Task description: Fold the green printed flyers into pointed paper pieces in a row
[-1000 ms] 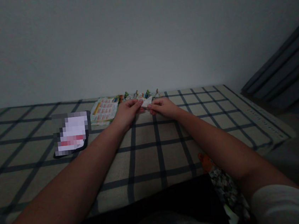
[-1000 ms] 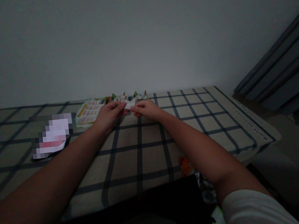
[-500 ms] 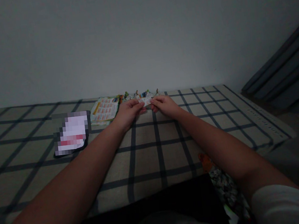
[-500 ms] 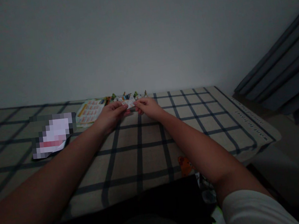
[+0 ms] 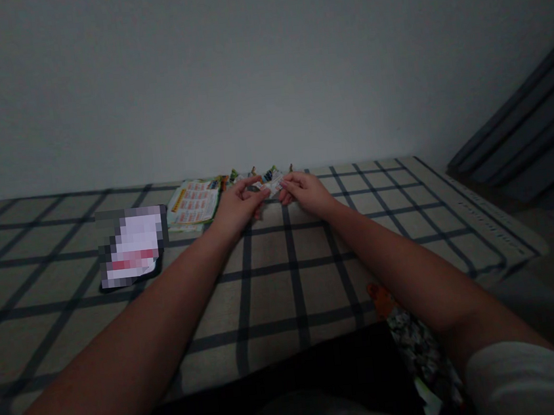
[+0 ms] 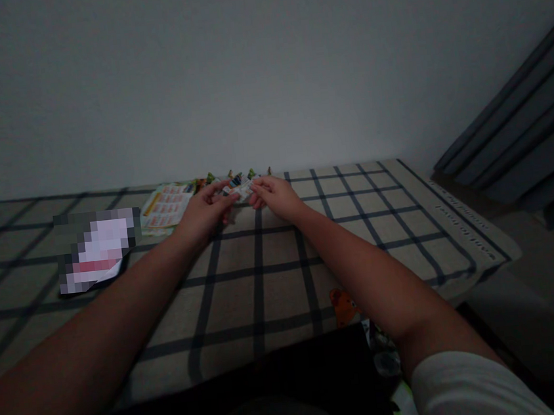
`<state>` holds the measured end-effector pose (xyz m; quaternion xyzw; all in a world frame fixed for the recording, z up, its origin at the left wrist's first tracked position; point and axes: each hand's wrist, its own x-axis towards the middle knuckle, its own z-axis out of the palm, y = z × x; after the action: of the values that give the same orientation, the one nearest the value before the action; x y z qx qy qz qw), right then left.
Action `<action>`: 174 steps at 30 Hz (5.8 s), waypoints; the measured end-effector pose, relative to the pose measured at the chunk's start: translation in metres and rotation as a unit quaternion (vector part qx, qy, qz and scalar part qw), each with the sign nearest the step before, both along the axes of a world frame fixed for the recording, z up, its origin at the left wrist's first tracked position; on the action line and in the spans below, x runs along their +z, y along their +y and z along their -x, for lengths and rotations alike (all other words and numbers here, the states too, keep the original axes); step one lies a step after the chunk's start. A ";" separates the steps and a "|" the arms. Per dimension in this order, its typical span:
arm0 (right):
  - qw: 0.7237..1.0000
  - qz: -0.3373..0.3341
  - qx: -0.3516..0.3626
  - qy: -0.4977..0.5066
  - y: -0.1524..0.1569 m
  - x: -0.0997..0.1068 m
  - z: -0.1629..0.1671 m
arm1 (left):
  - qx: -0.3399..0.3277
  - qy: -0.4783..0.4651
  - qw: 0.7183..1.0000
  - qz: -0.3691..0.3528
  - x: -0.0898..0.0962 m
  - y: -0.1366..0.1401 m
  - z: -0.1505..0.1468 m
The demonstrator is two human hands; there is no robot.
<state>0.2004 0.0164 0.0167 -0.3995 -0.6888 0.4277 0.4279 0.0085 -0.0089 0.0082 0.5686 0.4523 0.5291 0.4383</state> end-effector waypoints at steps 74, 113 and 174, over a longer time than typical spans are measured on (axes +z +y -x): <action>0.993 0.051 0.039 0.101 0.009 -0.010 -0.004 | -0.034 -0.087 0.995 0.038 -0.001 0.001 0.001; 0.998 0.035 0.043 -0.014 -0.001 0.001 -0.005 | -0.046 -0.109 0.989 0.090 0.000 0.003 0.000; 0.990 -0.041 0.060 -0.123 -0.006 0.003 -0.002 | -0.059 -0.066 0.995 0.052 0.000 0.002 -0.001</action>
<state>0.2028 0.0101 0.0193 -0.3892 -0.7758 0.3713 0.3298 0.0091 -0.0073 0.0084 0.5345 0.4147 0.5145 0.5269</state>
